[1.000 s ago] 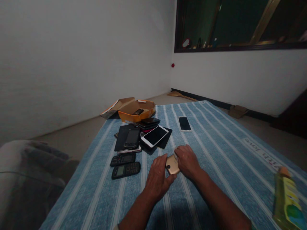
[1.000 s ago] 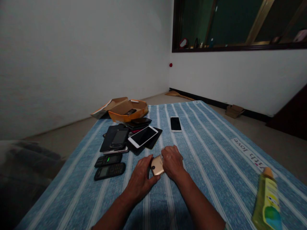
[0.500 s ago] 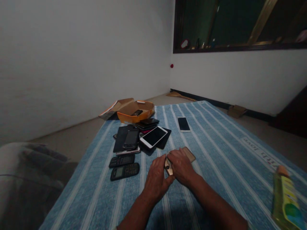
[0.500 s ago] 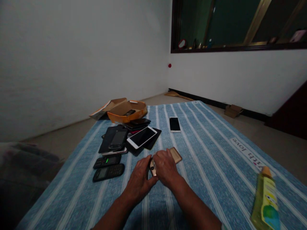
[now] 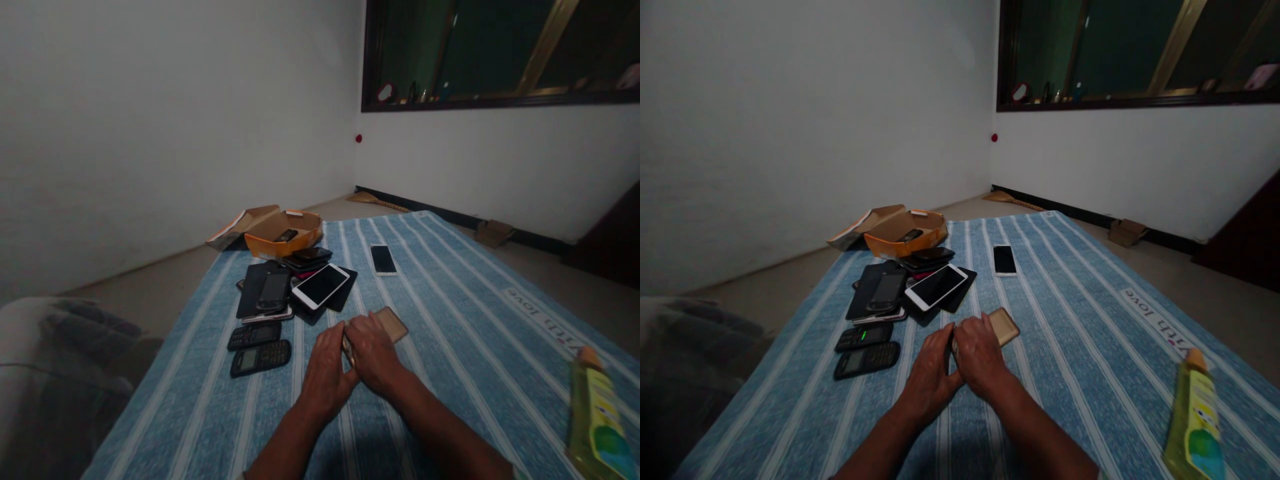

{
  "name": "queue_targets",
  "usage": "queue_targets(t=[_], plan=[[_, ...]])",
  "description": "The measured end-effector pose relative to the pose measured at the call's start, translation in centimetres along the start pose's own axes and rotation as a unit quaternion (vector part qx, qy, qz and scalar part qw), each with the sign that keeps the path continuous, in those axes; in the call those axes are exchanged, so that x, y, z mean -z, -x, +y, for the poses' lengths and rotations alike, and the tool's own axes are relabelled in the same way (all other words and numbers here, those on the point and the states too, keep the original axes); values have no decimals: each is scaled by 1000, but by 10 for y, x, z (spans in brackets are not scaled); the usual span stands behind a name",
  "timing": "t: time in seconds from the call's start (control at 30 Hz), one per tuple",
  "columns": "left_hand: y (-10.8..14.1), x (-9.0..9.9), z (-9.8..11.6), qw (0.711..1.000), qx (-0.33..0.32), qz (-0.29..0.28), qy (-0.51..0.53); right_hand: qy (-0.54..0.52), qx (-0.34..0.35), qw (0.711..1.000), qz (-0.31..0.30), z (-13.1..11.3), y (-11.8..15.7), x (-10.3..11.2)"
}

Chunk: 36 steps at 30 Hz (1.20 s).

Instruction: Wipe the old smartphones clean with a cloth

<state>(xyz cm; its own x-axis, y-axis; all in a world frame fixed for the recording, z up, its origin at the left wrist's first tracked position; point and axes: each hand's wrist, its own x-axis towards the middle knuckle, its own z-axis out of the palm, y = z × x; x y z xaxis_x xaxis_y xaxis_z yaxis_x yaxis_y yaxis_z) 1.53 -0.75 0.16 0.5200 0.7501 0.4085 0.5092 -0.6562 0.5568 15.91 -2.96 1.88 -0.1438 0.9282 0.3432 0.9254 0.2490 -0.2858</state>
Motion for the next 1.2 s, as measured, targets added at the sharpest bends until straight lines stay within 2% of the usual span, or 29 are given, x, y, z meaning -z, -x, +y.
queue_targets(t=[0.2,0.43,0.63,0.83,1.0,1.2], plan=[[3,-5,-5,1000,12,18,-7,4,-32,999,-2,2,-3,4],[5,-8,-14,1000,-19,22,-1,-71,45,996,-25,-3,-5,-3],[4,-8,-12,1000,-12,23,-7,-70,29,997,-18,4,-4,-2],[4,-8,-12,999,-24,28,-7,-97,65,993,-32,-1,-2,2],[1,-2,-4,1000,-14,14,-6,-53,24,998,-36,3,-3,5],[-1,4,2,1000,2,-2,-3,29,-77,997,-16,34,-3,14]])
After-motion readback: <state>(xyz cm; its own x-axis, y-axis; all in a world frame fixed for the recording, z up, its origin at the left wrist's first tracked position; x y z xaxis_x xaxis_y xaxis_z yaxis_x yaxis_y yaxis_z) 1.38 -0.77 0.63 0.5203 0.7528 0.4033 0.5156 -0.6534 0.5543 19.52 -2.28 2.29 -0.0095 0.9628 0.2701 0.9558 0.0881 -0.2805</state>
